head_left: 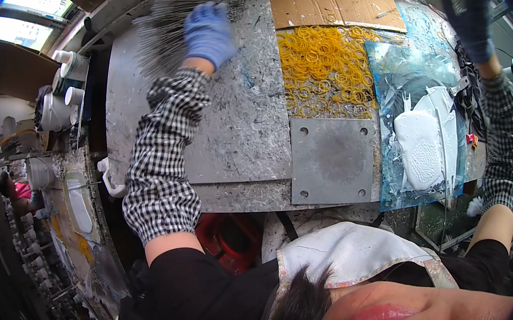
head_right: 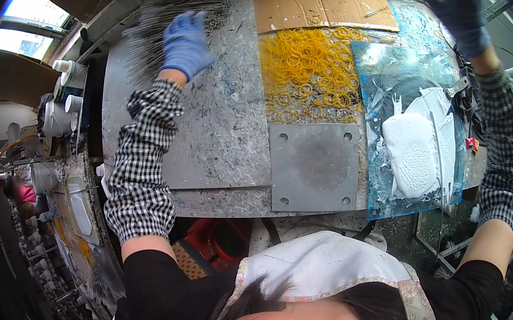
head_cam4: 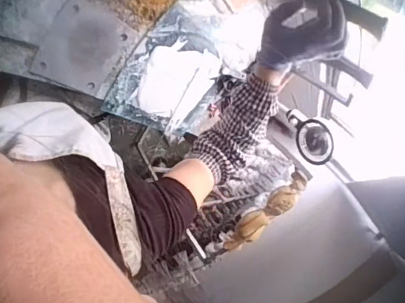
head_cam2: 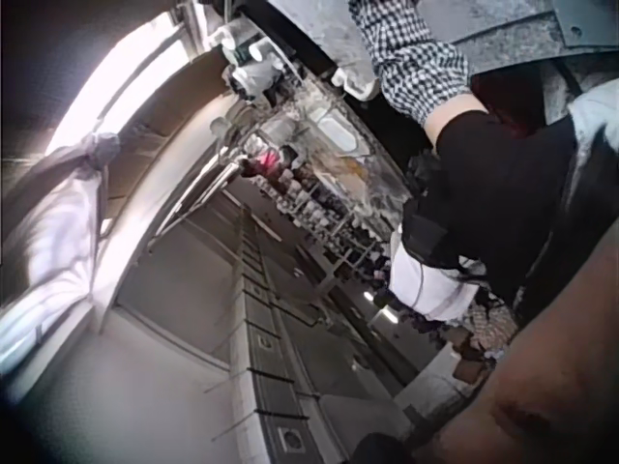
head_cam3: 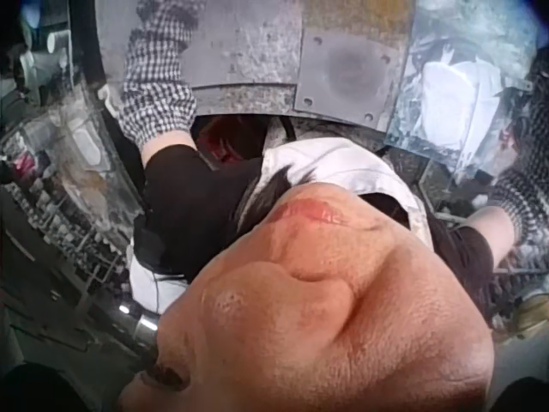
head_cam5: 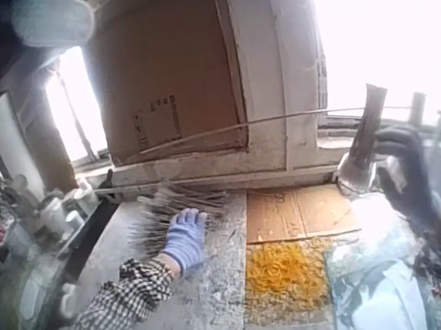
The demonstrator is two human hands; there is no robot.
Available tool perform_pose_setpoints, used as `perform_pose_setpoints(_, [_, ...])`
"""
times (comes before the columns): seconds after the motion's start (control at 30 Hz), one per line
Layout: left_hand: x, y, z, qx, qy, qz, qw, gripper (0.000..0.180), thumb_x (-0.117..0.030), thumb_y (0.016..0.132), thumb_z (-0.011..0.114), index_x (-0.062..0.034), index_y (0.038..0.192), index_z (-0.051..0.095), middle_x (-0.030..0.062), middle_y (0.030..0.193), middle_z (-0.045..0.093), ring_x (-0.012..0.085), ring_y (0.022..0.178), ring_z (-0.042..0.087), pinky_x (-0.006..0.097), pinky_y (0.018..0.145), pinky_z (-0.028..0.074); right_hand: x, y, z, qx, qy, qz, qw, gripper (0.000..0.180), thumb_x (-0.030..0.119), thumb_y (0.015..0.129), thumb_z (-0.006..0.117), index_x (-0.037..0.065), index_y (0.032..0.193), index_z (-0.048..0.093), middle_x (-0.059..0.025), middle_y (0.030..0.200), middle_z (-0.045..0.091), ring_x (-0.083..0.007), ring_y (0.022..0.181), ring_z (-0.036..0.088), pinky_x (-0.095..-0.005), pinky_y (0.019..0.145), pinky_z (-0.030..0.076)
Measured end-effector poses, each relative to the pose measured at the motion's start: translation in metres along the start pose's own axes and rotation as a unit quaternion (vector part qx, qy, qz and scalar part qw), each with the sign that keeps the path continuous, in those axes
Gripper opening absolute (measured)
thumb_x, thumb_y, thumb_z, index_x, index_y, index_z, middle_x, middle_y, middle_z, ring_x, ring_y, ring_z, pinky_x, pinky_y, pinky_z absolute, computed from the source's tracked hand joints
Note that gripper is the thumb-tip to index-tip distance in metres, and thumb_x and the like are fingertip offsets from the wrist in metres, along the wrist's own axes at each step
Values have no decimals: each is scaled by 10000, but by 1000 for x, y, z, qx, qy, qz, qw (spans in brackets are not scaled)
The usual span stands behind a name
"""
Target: The recorder is seen assembling large industrial-style brushes by bundling bristles and applying them to a circular base with adhesive.
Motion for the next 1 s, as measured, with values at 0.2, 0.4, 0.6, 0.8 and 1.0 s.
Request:
perform_pose_setpoints(0.2, [83, -6, 62, 84, -13, -10, 996, 900, -361, 706, 827, -90, 1485, 467, 187, 1447, 494, 380, 1386, 451, 455, 1205, 334, 227, 105, 194, 181, 296, 82, 934, 811, 576, 850, 729, 28, 1410, 523, -226, 1388, 582, -415, 1310, 527, -532, 1112, 406])
perform_pose_setpoints(0.4, [88, -11, 82, 16, -68, -37, 997, 782, -369, 718, 834, -97, 1396, 553, 185, 1453, 504, 353, 1358, 484, 468, 1131, 416, 282, 152, 369, 375, 195, 220, 879, 1111, 853, 753, 619, 72, 1525, 450, -259, 1449, 547, -442, 1365, 496, -562, 1160, 342])
perform_pose_setpoints(0.6, [88, -23, 80, 84, -116, -14, 990, 796, -390, 758, 811, -83, 1433, 524, 147, 1461, 522, 282, 1363, 500, 460, 1094, 423, 291, 131, 366, 407, 226, 156, 871, 1089, 812, 729, 678, 105, 1528, 460, -275, 1389, 580, -455, 1311, 535, -569, 1108, 396])
perform_pose_setpoints(0.8, [74, -109, 42, 79, -86, 1, 993, 807, -403, 767, 816, -85, 1445, 517, 127, 1362, 574, 288, 1280, 533, 450, 1092, 395, 343, 114, 286, 397, 204, 140, 884, 677, 451, 858, 774, 160, 1432, 565, -177, 1289, 646, -341, 1206, 632, -488, 1016, 513])
perform_pose_setpoints(1.0, [51, -219, 16, 73, -129, -3, 989, 769, -372, 725, 831, -92, 1396, 577, 138, 1385, 549, 326, 1294, 508, 498, 1118, 367, 376, 103, 212, 445, 284, 51, 848, 777, 530, 829, 791, 70, 1409, 554, -213, 1240, 669, -366, 1131, 675, -463, 954, 559])
Point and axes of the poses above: each hand's wrist, its own y-axis towards the middle knuckle, its own z-axis out of the palm, x = y × z, the point moved 2 cm from there along y, towards the middle knuckle
